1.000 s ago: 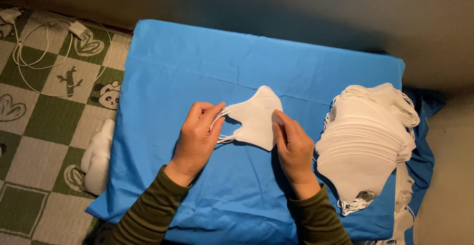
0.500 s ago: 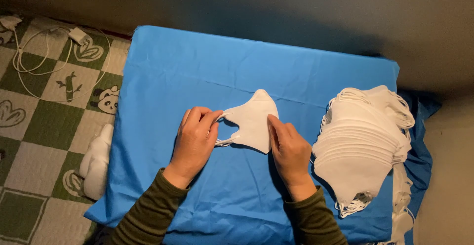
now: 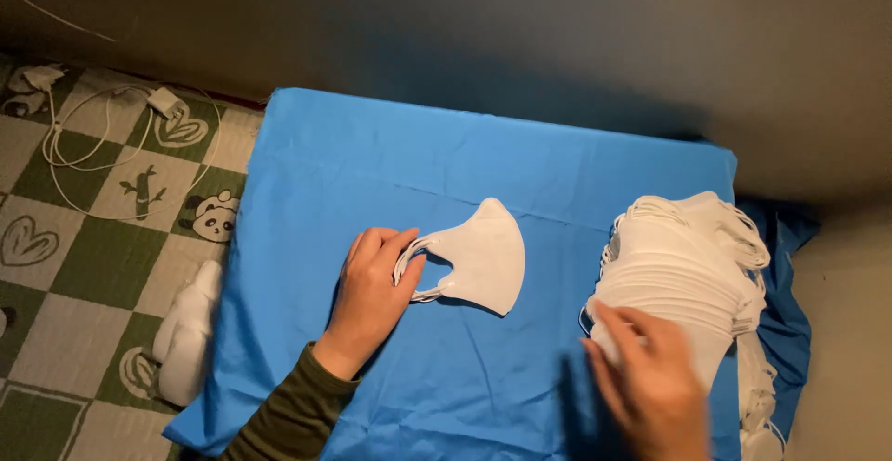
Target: Packaging individual face masks into plastic bags after inspection and folding.
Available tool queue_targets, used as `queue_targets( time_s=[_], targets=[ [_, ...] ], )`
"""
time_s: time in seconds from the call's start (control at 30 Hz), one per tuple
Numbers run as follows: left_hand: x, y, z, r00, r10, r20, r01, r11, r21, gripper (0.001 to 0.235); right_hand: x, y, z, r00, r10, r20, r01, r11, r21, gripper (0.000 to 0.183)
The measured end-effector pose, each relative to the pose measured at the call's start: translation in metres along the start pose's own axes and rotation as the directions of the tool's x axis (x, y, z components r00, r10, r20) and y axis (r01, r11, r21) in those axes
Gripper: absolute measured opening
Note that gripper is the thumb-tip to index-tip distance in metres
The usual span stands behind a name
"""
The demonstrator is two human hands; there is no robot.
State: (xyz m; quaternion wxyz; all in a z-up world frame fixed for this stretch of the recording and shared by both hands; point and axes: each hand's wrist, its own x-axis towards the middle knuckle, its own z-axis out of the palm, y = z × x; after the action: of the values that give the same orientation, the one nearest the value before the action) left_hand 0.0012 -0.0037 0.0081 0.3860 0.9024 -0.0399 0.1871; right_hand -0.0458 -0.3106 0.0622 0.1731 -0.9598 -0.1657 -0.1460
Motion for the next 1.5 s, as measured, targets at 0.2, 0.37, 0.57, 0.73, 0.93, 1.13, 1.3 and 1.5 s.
queue_targets(
  time_s=[0.2,0.37,0.57,0.73,0.93,1.13,1.3,1.5],
  targets=[
    [0.0,0.0,0.0,1.0,-0.002,-0.025,0.002,1.0,0.004,0.03,-0.029,0.058,-0.009,0.993,-0.009,0.117,0.051,0.932,-0.36,0.062],
    [0.0,0.0,0.001,0.999,0.005,-0.037,-0.005,1.0,0.003,0.03,-0.028,0.066,-0.002,0.988,-0.001,0.153,0.07,0.891,-0.449,0.065],
    [0.001,0.001,0.0,0.999,0.009,-0.044,-0.009,1.0,-0.005,0.029,-0.027,0.08,0.001,0.961,0.113,0.252,0.053,0.821,-0.568,0.065],
    [0.0,0.001,0.001,0.999,0.008,-0.034,-0.008,1.0,0.005,0.029,-0.028,0.084,0.002,0.978,0.025,0.209,0.1,0.816,-0.569,0.059],
    [0.0,0.001,0.0,1.0,-0.004,-0.024,0.004,1.0,-0.002,0.029,-0.034,0.075,0.003,0.985,-0.094,0.144,0.157,0.83,-0.535,0.051],
    [0.0,0.002,0.0,1.0,0.002,-0.028,-0.002,1.0,-0.003,0.029,-0.035,0.075,0.006,0.987,-0.035,0.16,0.121,0.812,-0.571,0.047],
    [0.0,0.002,-0.002,1.0,0.01,-0.013,-0.01,1.0,0.016,0.03,-0.031,0.072,0.001,0.987,-0.071,0.147,0.134,0.867,-0.481,0.044],
    [-0.001,0.001,-0.001,1.0,0.014,0.018,-0.014,1.0,0.028,0.032,-0.027,0.055,-0.011,0.986,-0.147,0.08,0.167,0.876,-0.453,0.042]
  ],
)
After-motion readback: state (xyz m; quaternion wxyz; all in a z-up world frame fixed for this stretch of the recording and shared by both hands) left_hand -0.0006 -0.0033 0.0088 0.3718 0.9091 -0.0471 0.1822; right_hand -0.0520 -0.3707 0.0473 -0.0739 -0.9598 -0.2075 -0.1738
